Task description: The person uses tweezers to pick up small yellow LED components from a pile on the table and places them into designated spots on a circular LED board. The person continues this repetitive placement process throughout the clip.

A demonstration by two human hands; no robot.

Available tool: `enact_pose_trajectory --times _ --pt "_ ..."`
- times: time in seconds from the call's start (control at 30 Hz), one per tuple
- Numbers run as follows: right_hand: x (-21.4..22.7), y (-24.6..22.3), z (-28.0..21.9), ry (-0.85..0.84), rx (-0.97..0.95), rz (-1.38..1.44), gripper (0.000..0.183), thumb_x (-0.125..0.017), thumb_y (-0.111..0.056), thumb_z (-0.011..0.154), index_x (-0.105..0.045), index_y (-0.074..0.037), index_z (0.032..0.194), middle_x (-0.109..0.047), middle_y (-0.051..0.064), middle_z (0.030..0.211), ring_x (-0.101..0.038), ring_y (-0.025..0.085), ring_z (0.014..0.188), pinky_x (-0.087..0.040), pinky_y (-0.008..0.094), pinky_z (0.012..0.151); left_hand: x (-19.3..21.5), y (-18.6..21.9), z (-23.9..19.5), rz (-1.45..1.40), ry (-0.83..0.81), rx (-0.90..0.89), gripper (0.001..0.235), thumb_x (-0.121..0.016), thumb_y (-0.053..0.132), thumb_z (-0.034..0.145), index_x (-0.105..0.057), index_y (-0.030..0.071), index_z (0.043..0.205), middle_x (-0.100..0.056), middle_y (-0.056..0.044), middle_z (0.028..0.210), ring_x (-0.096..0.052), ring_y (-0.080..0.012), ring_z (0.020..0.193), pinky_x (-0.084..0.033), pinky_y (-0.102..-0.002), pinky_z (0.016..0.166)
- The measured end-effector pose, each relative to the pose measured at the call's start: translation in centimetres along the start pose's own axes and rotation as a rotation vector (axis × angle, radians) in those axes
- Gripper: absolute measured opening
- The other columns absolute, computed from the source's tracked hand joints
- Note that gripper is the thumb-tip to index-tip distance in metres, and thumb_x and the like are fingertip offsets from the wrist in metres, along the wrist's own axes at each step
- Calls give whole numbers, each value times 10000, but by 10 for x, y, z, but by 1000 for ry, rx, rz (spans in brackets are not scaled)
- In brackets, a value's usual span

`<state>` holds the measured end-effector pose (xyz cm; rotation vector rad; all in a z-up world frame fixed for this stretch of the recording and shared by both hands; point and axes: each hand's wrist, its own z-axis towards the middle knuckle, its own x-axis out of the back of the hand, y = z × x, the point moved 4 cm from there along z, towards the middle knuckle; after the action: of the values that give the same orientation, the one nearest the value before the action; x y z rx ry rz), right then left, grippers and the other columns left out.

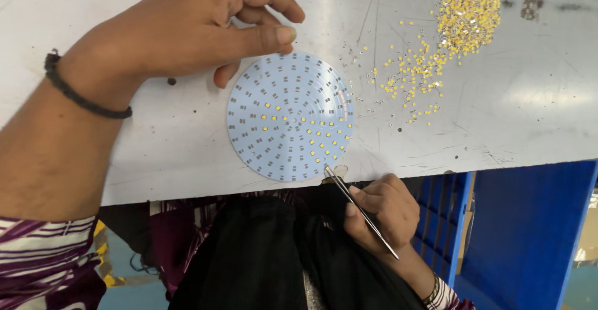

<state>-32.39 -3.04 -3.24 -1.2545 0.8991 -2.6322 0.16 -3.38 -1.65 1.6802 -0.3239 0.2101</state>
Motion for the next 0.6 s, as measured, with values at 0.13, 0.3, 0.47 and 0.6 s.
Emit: enact_pose_trajectory --times 0.13,0.3,0.47,0.6 --pt "-3 -2 6 -5 -15 -33 150 -729 -89 826 -613 7 817 -611 83 673 -545 196 557 -398 312 512 -1 2 1 10 12 27 472 -631 361 990 -637 15 1310 -789 -83 928 -582 -86 409 -484 -230 362" --pt "-2 -6 8 -17 3 -18 159 -725 -92 859 -602 0 818 -617 96 695 -565 212 582 -417 321 534 0 3 2 29 -10 9 477 -630 361 996 -638 15 1323 -798 -102 927 -586 -91 418 -475 -233 382" --pt "25 18 5 97 -121 -18 183 -722 -120 912 -593 -6 849 -621 83 736 -582 164 612 -452 282 565 0 -3 6 23 -19 113 491 -624 347 947 -645 39 1329 -785 -95 1021 -592 -120 391 -525 -279 430" --pt "63 65 -4 252 -429 -83 148 -728 -91 928 -630 16 896 -602 66 743 -512 112 625 -387 252 592 -3 -15 9 146 -18 233 510 -601 349 932 -642 83 1364 -786 -82 1018 -603 -152 356 -597 -292 549"
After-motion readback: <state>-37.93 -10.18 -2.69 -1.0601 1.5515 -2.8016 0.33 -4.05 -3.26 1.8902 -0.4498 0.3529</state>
